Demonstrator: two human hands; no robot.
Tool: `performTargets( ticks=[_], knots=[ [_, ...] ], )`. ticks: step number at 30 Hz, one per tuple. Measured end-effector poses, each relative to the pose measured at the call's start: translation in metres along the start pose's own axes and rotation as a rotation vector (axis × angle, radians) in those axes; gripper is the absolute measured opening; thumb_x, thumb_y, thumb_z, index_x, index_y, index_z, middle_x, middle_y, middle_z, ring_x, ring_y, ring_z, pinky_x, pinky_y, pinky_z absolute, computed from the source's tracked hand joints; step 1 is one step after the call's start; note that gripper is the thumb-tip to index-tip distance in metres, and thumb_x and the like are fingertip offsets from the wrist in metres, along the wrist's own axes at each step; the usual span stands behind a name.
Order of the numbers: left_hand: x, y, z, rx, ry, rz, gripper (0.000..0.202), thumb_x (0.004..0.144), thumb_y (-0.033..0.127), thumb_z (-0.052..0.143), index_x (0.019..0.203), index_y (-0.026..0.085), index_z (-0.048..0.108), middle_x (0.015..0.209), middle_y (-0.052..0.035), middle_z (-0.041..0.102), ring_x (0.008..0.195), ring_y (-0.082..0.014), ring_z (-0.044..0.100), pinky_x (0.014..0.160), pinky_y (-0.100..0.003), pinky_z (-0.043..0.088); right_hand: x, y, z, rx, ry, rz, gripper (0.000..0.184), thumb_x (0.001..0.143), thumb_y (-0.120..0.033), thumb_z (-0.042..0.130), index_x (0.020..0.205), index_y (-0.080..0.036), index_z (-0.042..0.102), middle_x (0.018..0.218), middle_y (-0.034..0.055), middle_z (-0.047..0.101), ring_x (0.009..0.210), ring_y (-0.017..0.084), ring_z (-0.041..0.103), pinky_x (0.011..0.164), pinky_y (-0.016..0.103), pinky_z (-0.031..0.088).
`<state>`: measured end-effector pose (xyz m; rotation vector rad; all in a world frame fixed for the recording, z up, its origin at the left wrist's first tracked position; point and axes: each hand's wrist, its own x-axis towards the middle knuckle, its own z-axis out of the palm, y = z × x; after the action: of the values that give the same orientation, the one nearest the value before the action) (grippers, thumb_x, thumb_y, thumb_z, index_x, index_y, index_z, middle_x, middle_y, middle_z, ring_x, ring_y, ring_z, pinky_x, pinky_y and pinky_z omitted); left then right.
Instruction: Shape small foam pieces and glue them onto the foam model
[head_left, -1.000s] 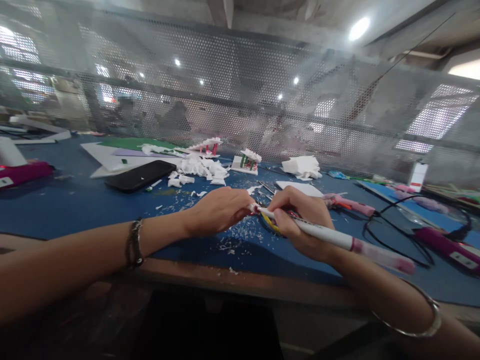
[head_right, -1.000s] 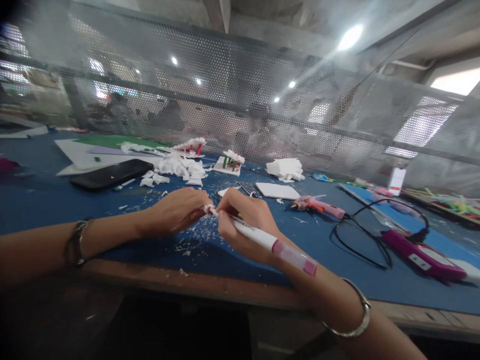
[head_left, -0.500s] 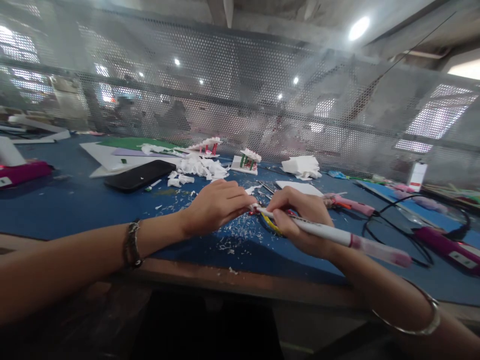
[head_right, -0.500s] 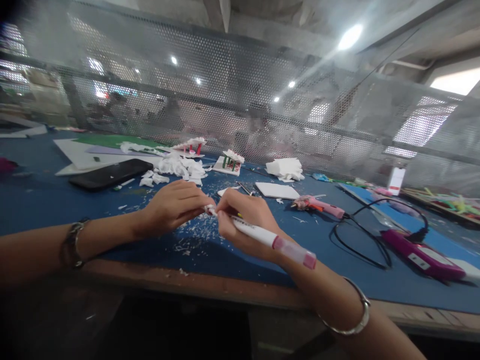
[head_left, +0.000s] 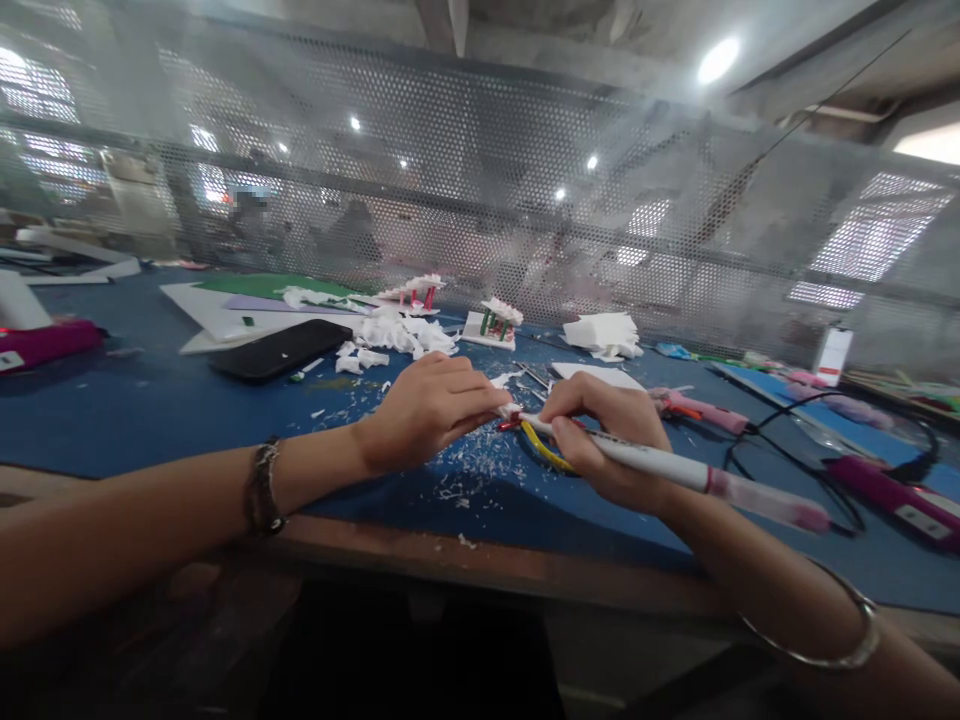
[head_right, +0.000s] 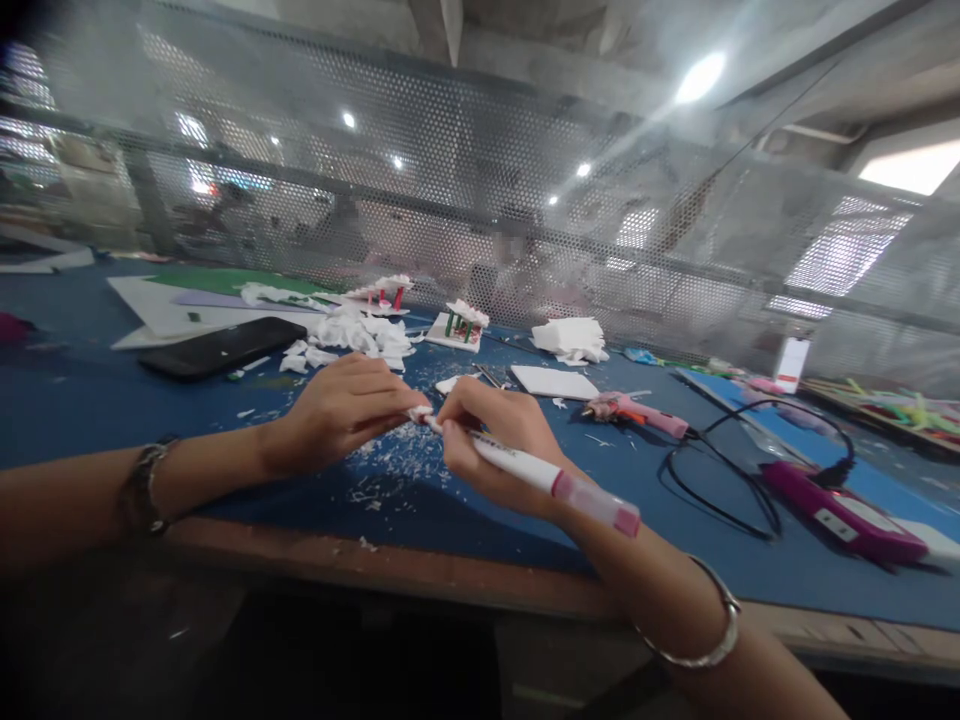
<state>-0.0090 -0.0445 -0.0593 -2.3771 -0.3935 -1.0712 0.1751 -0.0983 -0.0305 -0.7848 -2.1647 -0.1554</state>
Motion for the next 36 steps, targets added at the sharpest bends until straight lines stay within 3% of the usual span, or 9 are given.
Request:
performTargets(
  ticks=[21,27,30,36],
  knots=[
    [-0.0007,-0.0006,0.0001,-0.037,-0.026,-0.058,0.018,0.083,0.024,0.041,0.086,0.018,0.058,0.075,0.0007,0.064,0.065,-0.0105,0.051,0.059,-0.025,0.033,0.0001,-0.0015,0.0019,-0.103,0.015,-0.105,0.011,0.065,-0.009,0.039,0.063,-0.019,0.044,0.049,-0.0047,0.047,0.043,0.005,0.042,0.044,0.018,0.035],
    [-0.0009,-0.0012,0.002,-0.056,-0.058,-0.068,0.022,0.085,0.026,0.037,0.085,0.017,0.056,0.065,0.0001,0.06,0.059,-0.0105,0.048,0.06,-0.026,0.034,0.0011,-0.0028,0.0011,-0.095,0.04,-0.08,0.011,0.065,-0.01,0.039,0.063,-0.019,0.044,0.049,-0.0043,0.047,0.044,0.006,0.042,0.044,0.019,0.036],
    [-0.0007,-0.0013,0.0025,-0.063,-0.06,-0.06,0.024,0.086,0.027,0.034,0.084,0.016,0.056,0.062,-0.0003,0.058,0.058,-0.0107,0.047,0.061,-0.026,0.035,0.0004,-0.0022,0.0013,-0.094,-0.012,-0.066,0.01,0.065,-0.01,0.04,0.063,-0.019,0.044,0.049,-0.0045,0.048,0.044,0.006,0.043,0.044,0.019,0.036],
    [-0.002,-0.0016,0.0017,-0.069,-0.037,-0.06,0.023,0.086,0.028,0.034,0.085,0.018,0.055,0.065,0.0002,0.059,0.061,-0.0109,0.048,0.062,-0.026,0.034,-0.0003,-0.0015,0.0014,-0.033,0.0,-0.024,0.01,0.066,-0.011,0.04,0.063,-0.019,0.046,0.049,-0.0051,0.048,0.044,0.006,0.043,0.045,0.019,0.035]
  ],
)
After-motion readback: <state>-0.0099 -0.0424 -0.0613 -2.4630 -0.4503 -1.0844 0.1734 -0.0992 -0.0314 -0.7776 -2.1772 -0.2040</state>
